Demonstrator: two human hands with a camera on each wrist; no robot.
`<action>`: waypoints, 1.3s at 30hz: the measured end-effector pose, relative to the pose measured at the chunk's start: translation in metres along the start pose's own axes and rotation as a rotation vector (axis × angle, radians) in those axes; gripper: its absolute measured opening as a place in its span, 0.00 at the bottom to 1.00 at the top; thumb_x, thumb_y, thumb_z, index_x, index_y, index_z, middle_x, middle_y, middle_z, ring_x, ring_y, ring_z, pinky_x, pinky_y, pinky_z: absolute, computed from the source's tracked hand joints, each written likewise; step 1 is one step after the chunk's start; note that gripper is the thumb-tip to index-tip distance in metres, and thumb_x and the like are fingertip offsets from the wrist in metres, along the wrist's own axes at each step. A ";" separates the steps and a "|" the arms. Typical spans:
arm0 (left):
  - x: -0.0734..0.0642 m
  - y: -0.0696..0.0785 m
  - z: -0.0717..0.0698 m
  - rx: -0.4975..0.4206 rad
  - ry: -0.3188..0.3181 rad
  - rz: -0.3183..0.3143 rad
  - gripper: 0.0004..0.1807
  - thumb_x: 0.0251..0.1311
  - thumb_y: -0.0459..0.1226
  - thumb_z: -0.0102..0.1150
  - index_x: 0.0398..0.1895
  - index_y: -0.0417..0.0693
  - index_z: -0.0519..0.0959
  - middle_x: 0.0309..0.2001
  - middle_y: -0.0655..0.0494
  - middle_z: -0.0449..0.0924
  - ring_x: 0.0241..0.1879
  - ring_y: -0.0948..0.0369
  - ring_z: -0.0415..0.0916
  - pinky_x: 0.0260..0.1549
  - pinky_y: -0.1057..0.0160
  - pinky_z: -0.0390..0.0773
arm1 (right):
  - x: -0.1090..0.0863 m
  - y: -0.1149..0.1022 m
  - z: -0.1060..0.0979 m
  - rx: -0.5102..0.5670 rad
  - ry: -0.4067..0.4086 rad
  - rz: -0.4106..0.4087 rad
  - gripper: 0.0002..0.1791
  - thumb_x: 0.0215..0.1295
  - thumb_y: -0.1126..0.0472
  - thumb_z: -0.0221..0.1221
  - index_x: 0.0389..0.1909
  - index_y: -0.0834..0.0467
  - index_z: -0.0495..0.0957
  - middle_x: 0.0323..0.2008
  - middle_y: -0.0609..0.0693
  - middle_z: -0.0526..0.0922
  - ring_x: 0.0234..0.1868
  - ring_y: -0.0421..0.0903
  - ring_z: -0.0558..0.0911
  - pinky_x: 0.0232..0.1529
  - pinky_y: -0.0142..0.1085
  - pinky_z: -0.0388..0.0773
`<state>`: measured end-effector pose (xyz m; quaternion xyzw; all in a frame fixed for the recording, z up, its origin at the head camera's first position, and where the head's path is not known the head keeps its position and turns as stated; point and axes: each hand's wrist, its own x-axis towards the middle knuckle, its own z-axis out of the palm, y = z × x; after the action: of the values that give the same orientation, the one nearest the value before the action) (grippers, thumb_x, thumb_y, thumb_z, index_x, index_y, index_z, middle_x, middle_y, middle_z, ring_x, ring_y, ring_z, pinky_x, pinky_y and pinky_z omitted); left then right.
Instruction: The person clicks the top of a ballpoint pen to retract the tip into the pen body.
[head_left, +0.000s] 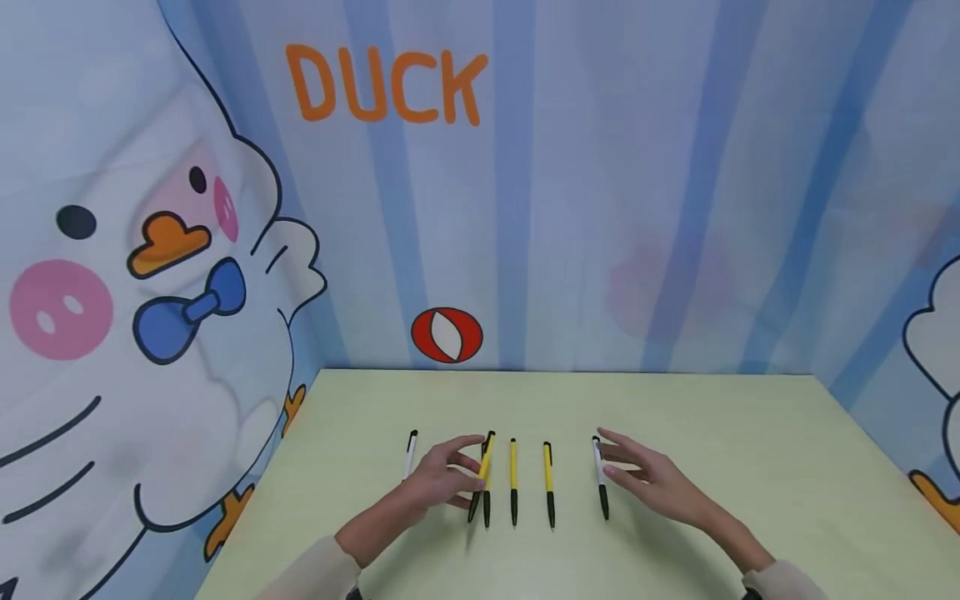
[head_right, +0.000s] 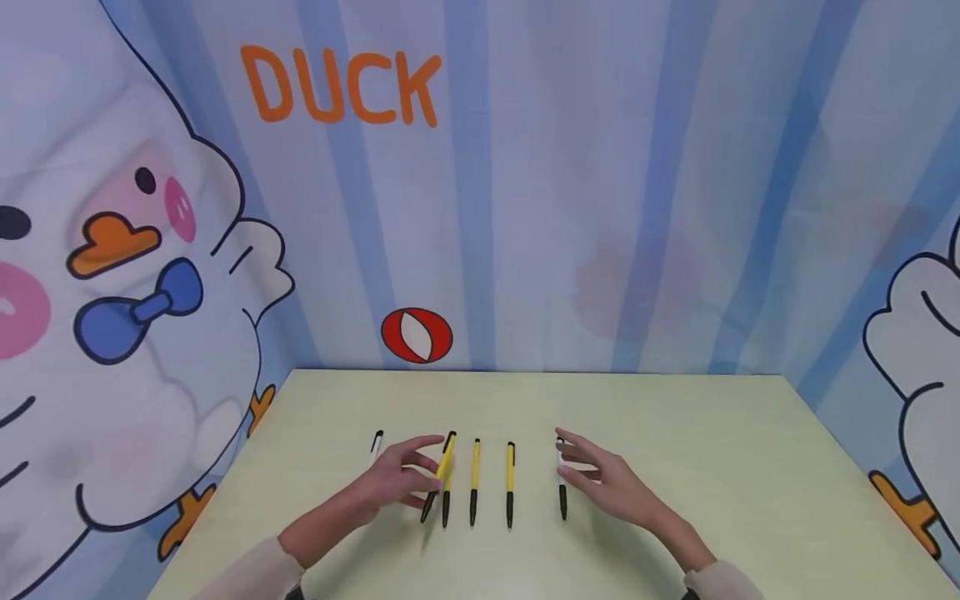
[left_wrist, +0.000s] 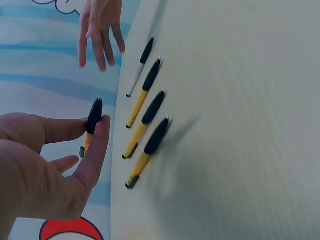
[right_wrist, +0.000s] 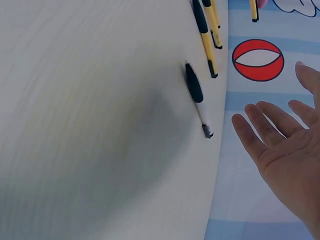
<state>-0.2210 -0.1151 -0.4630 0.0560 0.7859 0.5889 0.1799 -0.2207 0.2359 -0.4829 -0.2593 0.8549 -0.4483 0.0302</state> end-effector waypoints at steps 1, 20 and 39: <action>0.000 0.002 0.004 -0.003 -0.014 0.007 0.39 0.61 0.26 0.66 0.76 0.44 0.65 0.49 0.43 0.78 0.36 0.59 0.84 0.36 0.53 0.90 | 0.000 -0.002 -0.001 -0.010 0.001 -0.008 0.32 0.79 0.56 0.54 0.78 0.62 0.59 0.69 0.67 0.72 0.66 0.66 0.76 0.58 0.43 0.84; -0.001 0.035 0.046 -0.115 -0.097 0.040 0.38 0.63 0.27 0.66 0.76 0.51 0.66 0.52 0.47 0.77 0.42 0.56 0.88 0.38 0.54 0.91 | 0.028 -0.046 0.032 0.080 -0.060 -0.113 0.52 0.68 0.56 0.67 0.83 0.47 0.43 0.78 0.63 0.59 0.74 0.65 0.67 0.67 0.61 0.74; -0.004 0.033 0.063 -0.220 -0.049 0.062 0.38 0.61 0.30 0.70 0.74 0.59 0.70 0.50 0.48 0.82 0.38 0.59 0.88 0.36 0.55 0.91 | 0.032 -0.052 0.044 0.108 -0.083 -0.156 0.60 0.61 0.58 0.73 0.83 0.57 0.40 0.80 0.67 0.51 0.73 0.68 0.67 0.66 0.59 0.76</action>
<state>-0.1992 -0.0492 -0.4460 0.0745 0.7096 0.6755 0.1861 -0.2141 0.1637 -0.4629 -0.3416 0.8046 -0.4838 0.0444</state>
